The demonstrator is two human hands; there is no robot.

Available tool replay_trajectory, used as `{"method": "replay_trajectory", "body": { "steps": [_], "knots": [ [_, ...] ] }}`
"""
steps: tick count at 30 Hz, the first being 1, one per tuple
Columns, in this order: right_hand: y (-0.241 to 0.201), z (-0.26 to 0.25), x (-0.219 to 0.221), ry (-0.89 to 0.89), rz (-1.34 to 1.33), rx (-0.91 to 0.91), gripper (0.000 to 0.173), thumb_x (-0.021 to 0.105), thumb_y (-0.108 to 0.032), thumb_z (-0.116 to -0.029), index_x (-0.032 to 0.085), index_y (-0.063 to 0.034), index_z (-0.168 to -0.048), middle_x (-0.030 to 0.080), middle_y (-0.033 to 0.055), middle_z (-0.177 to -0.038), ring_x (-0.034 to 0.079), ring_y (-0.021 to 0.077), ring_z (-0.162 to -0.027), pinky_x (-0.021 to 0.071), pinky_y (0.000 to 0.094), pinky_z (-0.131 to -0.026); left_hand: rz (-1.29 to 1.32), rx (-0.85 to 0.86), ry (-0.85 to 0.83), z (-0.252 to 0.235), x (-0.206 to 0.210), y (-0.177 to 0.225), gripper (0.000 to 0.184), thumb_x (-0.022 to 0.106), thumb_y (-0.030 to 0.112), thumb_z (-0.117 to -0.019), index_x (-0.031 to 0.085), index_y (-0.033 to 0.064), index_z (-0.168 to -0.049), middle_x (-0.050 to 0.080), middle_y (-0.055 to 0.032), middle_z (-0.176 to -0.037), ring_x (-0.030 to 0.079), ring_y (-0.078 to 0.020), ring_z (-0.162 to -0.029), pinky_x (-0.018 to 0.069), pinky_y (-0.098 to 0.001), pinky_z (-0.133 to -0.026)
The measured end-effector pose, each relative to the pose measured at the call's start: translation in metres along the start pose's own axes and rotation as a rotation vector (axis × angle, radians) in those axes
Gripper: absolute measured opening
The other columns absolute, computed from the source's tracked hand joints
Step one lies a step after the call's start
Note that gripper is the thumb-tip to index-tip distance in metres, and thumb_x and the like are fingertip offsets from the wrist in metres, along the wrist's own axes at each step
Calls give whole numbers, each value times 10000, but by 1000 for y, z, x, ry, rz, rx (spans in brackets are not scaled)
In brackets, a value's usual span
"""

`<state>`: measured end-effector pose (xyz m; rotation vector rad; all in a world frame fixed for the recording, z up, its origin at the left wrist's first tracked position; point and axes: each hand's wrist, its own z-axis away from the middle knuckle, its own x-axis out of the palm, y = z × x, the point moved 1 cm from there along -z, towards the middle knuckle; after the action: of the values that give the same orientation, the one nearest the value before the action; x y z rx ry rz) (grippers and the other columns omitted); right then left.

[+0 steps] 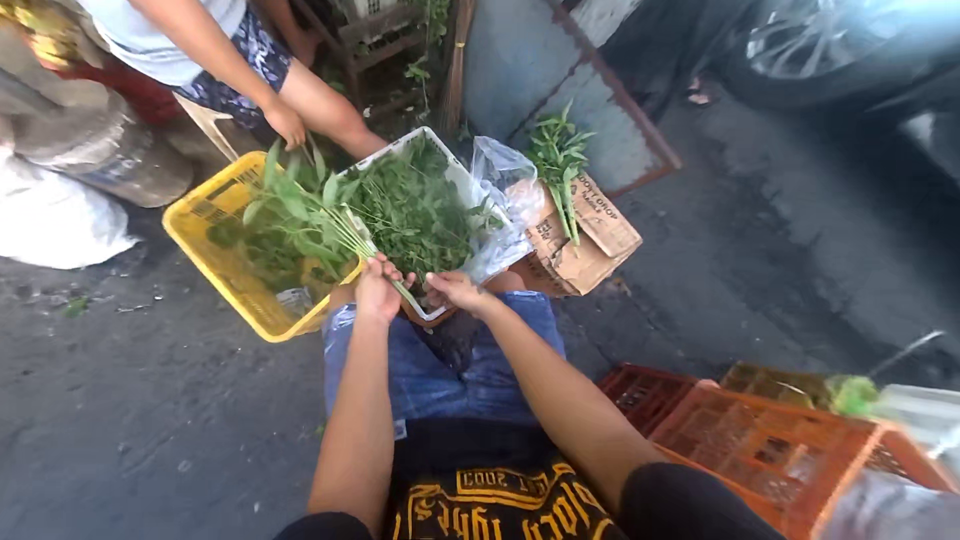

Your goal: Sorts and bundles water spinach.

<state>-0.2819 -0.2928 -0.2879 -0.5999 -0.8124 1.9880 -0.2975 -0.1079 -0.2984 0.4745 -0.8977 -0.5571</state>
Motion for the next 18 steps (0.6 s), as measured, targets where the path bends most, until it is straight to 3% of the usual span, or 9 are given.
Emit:
{"method": "replay_trajectory", "body": {
  "steps": [1,4,7,10,13,15,16,18],
  "knots": [
    [7,-16,-13,69,2,63,478,478,-413,-1093,631,-16,-1312,689,166,-1156,676,233,-977,560,406,-877,11,11,26,-6,-6,6,282,271,331,-1134,505,193,-1057,474,46,-654,543,-139,-566,571,-399,-622],
    [23,-64,-49,265,-39,177,442,503,-395,-1089,601,-36,-1327,679,141,-1053,663,213,-840,567,376,-761,12,17,43,-21,-23,21,332,232,368,-1135,515,208,-1064,431,60,-646,446,-91,-505,439,-251,-481],
    [33,-106,-70,291,-66,198,401,523,-374,-1084,601,-52,-1310,678,119,-987,656,191,-752,571,358,-692,92,-24,76,-37,-38,25,511,156,495,-1115,553,187,-1017,419,59,-592,401,-81,-447,375,-228,-422],
    [40,-138,-76,312,-227,248,381,512,-328,-1087,590,-25,-1305,684,118,-987,669,189,-753,587,364,-695,179,-87,47,-50,-38,34,662,113,642,-1060,563,180,-913,412,56,-560,386,-76,-413,361,-221,-391],
    [35,-155,-63,621,-342,444,319,520,-274,-1059,588,-23,-1243,653,122,-936,632,192,-710,556,352,-612,215,-140,33,-67,-32,39,670,139,680,-1042,556,188,-861,406,59,-556,385,-71,-406,362,-219,-385],
    [33,-157,-52,847,-282,515,407,487,-287,-1063,560,-33,-1373,613,225,-1247,628,336,-1080,542,524,-874,217,-170,41,-75,-28,39,676,143,687,-1038,557,187,-849,387,60,-548,371,-71,-402,348,-218,-381],
    [38,-161,-48,961,-238,494,395,479,-300,-1068,608,-51,-1347,634,231,-1290,625,365,-1179,519,558,-963,213,-183,46,-79,-26,38,677,145,684,-1038,563,185,-853,385,60,-548,367,-72,-400,343,-218,-379],
    [50,-175,-45,1132,-242,400,334,515,-292,-1059,684,-72,-1244,685,192,-1215,645,337,-1157,517,542,-977,198,-208,52,-84,-25,36,670,142,680,-1039,560,187,-862,391,58,-556,368,-73,-405,342,-218,-381]
  ]
}}
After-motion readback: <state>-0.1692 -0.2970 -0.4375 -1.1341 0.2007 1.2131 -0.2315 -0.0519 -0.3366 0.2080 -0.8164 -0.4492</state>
